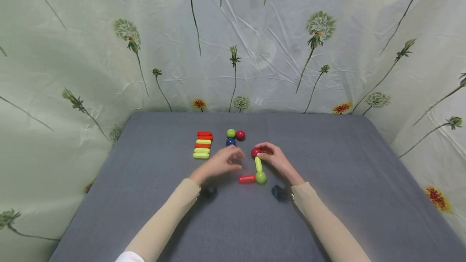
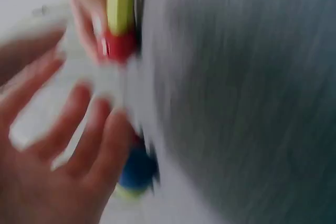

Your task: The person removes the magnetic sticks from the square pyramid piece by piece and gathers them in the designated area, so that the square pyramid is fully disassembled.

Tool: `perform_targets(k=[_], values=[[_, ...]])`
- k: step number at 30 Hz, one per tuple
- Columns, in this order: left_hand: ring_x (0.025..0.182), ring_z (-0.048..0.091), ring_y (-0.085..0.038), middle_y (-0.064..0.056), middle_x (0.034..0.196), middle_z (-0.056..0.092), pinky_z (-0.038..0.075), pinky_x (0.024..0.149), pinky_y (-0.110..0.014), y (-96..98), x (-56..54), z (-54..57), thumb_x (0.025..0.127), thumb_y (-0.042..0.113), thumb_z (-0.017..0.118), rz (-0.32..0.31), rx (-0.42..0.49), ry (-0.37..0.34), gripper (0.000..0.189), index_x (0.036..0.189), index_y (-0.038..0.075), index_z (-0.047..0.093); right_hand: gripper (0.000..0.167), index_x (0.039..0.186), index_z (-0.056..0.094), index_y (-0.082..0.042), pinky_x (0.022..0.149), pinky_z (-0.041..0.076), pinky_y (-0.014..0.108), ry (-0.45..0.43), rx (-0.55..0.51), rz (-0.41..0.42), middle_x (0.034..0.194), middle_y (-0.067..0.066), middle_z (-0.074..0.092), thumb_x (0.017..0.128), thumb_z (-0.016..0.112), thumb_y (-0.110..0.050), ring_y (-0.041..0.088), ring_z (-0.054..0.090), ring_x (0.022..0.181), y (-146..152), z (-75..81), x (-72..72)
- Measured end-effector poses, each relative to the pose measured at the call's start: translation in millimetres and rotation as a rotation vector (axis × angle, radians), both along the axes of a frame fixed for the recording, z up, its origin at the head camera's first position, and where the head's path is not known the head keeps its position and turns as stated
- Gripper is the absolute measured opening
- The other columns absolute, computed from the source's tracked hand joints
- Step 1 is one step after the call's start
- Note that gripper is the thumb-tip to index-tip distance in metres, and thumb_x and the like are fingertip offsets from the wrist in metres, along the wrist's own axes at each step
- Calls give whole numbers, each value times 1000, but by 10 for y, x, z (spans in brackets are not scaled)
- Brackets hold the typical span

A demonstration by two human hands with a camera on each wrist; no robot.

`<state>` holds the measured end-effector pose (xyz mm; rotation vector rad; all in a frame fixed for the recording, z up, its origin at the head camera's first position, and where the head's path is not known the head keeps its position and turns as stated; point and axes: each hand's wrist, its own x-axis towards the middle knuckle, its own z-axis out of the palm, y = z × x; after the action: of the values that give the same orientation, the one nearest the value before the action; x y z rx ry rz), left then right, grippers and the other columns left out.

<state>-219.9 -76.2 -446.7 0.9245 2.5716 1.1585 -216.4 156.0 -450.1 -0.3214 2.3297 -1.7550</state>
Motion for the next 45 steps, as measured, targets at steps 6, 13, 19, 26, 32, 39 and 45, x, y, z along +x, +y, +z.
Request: perform_targets(k=[6,13,19,26,32,39,45], values=[[94,54,-8,5,102,58,45,85,-23,196,221,-60,85,5,69,-299,-171,73,33,115,17,64,32,123,57,1,95,43,38,4,-19,-2,118,16,59,93,62,-9,26,55,107,31,-186,-98],[89,54,-9,5,101,61,47,81,-24,211,256,-60,81,-2,65,-278,-240,153,37,114,16,67,30,121,59,-1,91,44,35,-2,-10,-14,117,15,60,92,63,-9,25,56,105,8,-183,-93],[91,58,-11,3,101,65,49,83,-29,-102,271,11,83,-1,67,-130,-163,133,29,108,12,67,30,121,59,-1,94,43,39,-19,3,-21,118,15,60,92,63,-9,25,56,107,-2,-171,-89],[81,59,-19,-2,87,63,51,75,-37,-777,199,30,75,-11,71,197,-97,186,22,89,6,65,32,122,58,0,95,43,40,-18,-2,-14,120,16,59,92,63,-10,26,55,108,15,-188,-97],[79,54,-23,-6,86,57,50,72,-38,-993,117,-31,75,-11,71,294,-132,172,19,88,1,67,33,123,57,1,92,44,34,-2,2,-12,120,17,59,92,63,-10,25,55,107,32,-177,-91],[89,52,-27,-6,90,54,48,78,-42,-949,115,-20,76,-8,71,321,-160,183,20,90,5,65,30,119,60,2,86,46,33,31,62,-31,114,17,62,91,64,-7,26,57,102,14,-147,-71],[95,57,-27,-8,99,57,48,82,-42,-612,157,41,79,-2,70,124,-54,167,22,100,3,63,24,108,62,1,80,45,33,53,193,-105,102,13,62,88,69,-9,25,55,92,3,-141,-34]])
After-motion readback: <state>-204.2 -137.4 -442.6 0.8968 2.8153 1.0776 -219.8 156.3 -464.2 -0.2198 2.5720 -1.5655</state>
